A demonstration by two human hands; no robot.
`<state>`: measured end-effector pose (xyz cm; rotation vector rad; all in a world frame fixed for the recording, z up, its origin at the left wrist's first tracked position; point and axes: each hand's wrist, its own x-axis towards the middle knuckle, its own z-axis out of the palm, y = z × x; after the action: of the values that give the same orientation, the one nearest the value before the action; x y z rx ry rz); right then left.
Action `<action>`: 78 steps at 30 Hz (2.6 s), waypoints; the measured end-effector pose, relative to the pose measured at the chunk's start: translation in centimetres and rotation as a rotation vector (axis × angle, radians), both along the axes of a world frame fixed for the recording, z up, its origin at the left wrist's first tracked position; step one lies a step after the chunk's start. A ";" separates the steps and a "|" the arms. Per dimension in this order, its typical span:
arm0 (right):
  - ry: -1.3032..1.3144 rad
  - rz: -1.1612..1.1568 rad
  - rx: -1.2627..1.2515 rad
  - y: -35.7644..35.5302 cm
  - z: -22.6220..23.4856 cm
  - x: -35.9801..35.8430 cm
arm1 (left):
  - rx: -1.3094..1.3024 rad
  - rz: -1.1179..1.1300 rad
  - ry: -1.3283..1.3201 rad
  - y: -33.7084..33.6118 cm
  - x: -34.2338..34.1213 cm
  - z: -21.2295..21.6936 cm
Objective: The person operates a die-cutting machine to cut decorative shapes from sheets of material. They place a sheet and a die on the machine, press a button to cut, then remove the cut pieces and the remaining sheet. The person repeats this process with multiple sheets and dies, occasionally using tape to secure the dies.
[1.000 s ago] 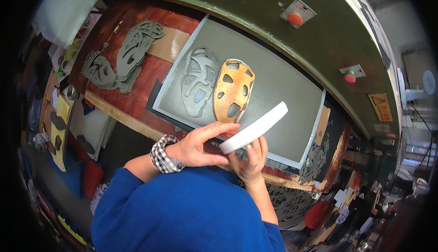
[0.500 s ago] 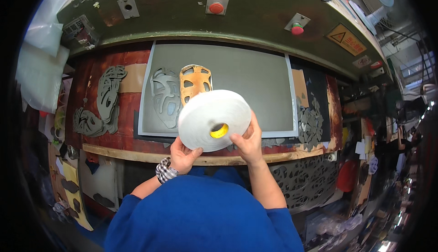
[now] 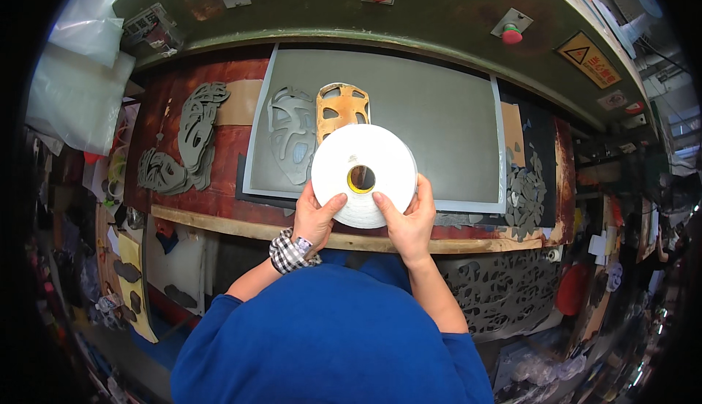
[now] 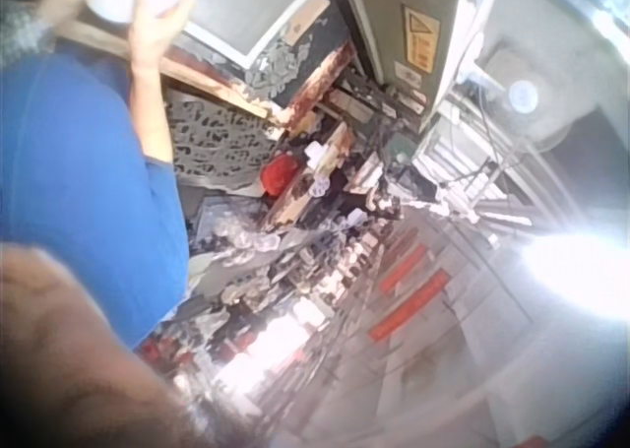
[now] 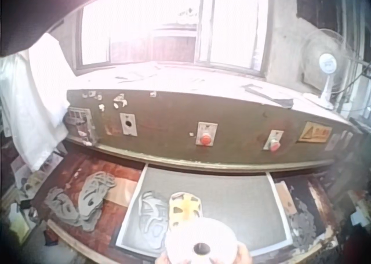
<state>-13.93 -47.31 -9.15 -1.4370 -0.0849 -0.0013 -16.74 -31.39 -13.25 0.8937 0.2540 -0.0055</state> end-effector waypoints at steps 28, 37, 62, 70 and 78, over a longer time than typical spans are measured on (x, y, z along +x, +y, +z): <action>-0.944 -0.001 -0.993 1.9 2.7 -0.9 | 1.051 0.100 -0.497 2.8 1.4 5.8; -0.913 0.293 -0.736 1.2 -0.1 -2.4 | 1.282 0.217 -0.748 3.0 0.6 3.1; -0.918 0.332 -1.115 2.2 3.7 -2.7 | 0.447 -0.193 0.003 5.4 -4.7 4.1; -0.927 0.372 -1.146 2.6 3.9 -3.4 | 0.160 -0.228 0.117 6.3 -5.5 5.5; -0.910 0.386 -1.191 2.9 3.8 -3.6 | 0.619 -0.426 0.065 7.1 -5.0 6.1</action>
<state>-17.54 -44.38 -5.32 -2.4695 -1.2848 -0.3381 -21.71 -24.29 -7.12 1.5529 0.1186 -0.3683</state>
